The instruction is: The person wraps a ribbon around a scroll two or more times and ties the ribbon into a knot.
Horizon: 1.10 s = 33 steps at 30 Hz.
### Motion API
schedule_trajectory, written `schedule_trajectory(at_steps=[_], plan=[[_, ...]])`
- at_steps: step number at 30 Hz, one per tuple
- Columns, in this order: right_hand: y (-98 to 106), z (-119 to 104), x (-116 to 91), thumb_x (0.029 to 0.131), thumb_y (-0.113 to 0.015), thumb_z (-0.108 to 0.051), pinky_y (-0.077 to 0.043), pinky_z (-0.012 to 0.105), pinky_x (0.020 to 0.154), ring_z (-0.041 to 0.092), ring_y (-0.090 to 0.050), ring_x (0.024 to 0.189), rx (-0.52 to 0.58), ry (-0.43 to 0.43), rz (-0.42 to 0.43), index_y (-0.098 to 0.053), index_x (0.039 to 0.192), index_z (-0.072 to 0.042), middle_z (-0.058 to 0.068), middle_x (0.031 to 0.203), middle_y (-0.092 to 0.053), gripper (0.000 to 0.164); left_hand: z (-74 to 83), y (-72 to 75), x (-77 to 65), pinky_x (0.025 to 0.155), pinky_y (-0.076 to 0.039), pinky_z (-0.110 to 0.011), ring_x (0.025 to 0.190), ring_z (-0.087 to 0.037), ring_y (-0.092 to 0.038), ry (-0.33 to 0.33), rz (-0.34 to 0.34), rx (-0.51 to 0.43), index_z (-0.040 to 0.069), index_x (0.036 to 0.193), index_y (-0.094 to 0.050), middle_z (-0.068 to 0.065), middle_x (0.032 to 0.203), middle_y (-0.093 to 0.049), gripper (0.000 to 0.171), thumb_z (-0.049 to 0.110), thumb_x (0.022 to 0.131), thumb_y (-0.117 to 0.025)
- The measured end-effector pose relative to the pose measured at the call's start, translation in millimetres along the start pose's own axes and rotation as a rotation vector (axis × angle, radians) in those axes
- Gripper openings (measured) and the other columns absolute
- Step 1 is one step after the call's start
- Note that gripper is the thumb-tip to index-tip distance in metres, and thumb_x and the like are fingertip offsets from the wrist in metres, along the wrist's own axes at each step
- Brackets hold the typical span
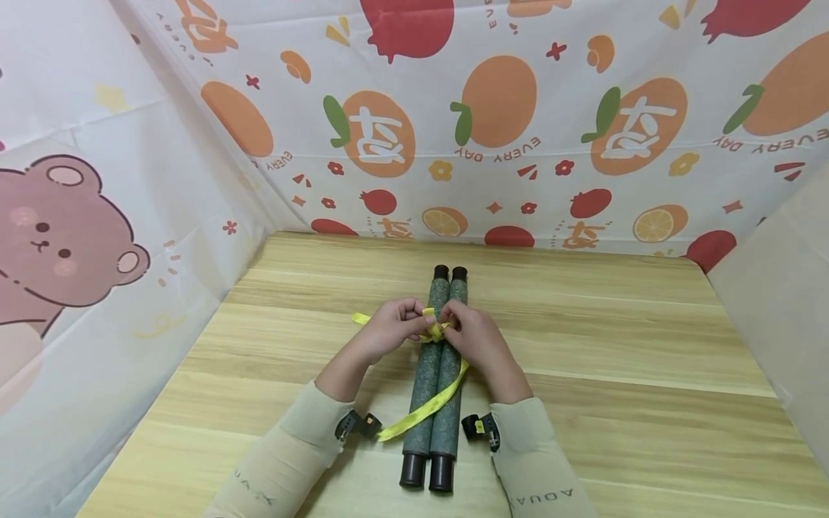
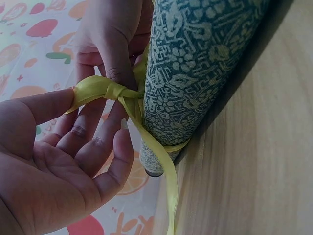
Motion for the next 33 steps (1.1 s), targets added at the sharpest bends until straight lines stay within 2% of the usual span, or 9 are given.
schedule_trajectory(at_steps=[7, 13, 17, 24, 29, 33], plan=[[-1.2, 0.9, -0.1, 0.085, -0.065, -0.005, -0.041, 0.024, 0.054, 0.011, -0.047, 0.06, -0.009, 0.014, -0.017, -0.055, 0.086, -0.016, -0.004, 0.068, -0.053, 0.014, 1.6, 1.2, 0.5, 0.081, -0.052, -0.048, 0.091, -0.044, -0.061, 0.03, -0.035, -0.049, -0.001, 0.102, -0.058, -0.027, 0.095, -0.066, 0.021, 0.018, 0.094, -0.058], [-1.6, 0.0, 0.3, 0.085, -0.064, -0.003, -0.04, 0.024, 0.053, 0.011, -0.046, 0.06, -0.011, 0.025, -0.003, -0.058, 0.084, -0.018, -0.004, 0.068, -0.053, 0.016, 1.1, 0.3, -0.3, 0.077, -0.054, -0.042, 0.085, -0.036, -0.063, 0.015, -0.014, -0.036, 0.002, 0.098, -0.059, -0.02, 0.09, -0.068, 0.02, 0.021, 0.093, -0.061], [-1.9, -0.5, -0.2, 0.086, -0.064, -0.003, -0.043, 0.025, 0.057, 0.01, -0.048, 0.062, -0.018, 0.046, 0.014, -0.065, 0.086, -0.017, -0.003, 0.072, -0.06, 0.013, 1.0, 0.4, -0.4, 0.075, -0.055, -0.039, 0.082, -0.029, -0.064, 0.007, -0.015, -0.025, 0.004, 0.096, -0.06, -0.015, 0.087, -0.069, 0.017, 0.021, 0.093, -0.06], [-0.9, 0.2, -1.6, 0.083, -0.068, -0.004, -0.049, 0.026, 0.063, 0.009, -0.057, 0.069, -0.025, 0.023, 0.011, -0.073, 0.088, -0.013, -0.001, 0.084, -0.07, 0.012, -0.3, -0.4, -0.2, 0.073, -0.055, -0.036, 0.077, -0.021, -0.064, 0.002, -0.021, -0.012, 0.006, 0.095, -0.06, -0.009, 0.084, -0.069, 0.016, 0.022, 0.093, -0.061], [-0.7, 0.6, -0.7, 0.083, -0.067, -0.005, -0.045, 0.024, 0.057, 0.009, -0.052, 0.064, -0.006, 0.016, 0.011, -0.071, 0.088, -0.014, -0.003, 0.076, -0.065, 0.012, 0.1, -0.5, -0.2, 0.073, -0.055, -0.036, 0.077, -0.023, -0.064, -0.002, -0.024, -0.031, 0.004, 0.095, -0.059, -0.012, 0.084, -0.069, 0.017, 0.02, 0.092, -0.061], [-1.3, 1.1, -0.6, 0.085, -0.065, -0.005, -0.038, 0.023, 0.051, 0.009, -0.044, 0.057, -0.018, 0.026, 0.0, -0.068, 0.095, -0.017, -0.004, 0.068, -0.056, 0.016, 1.0, -0.6, -0.6, 0.074, -0.055, -0.037, 0.082, -0.028, -0.065, 0.006, -0.025, -0.036, 0.004, 0.096, -0.059, -0.013, 0.086, -0.069, 0.018, 0.021, 0.092, -0.061]])
Point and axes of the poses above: each hand's wrist, its own x-axis towards the middle knuckle, its own y-axis out of the back of the hand, z = x × y, the point moved 1 cm from there along x, towards the middle knuckle
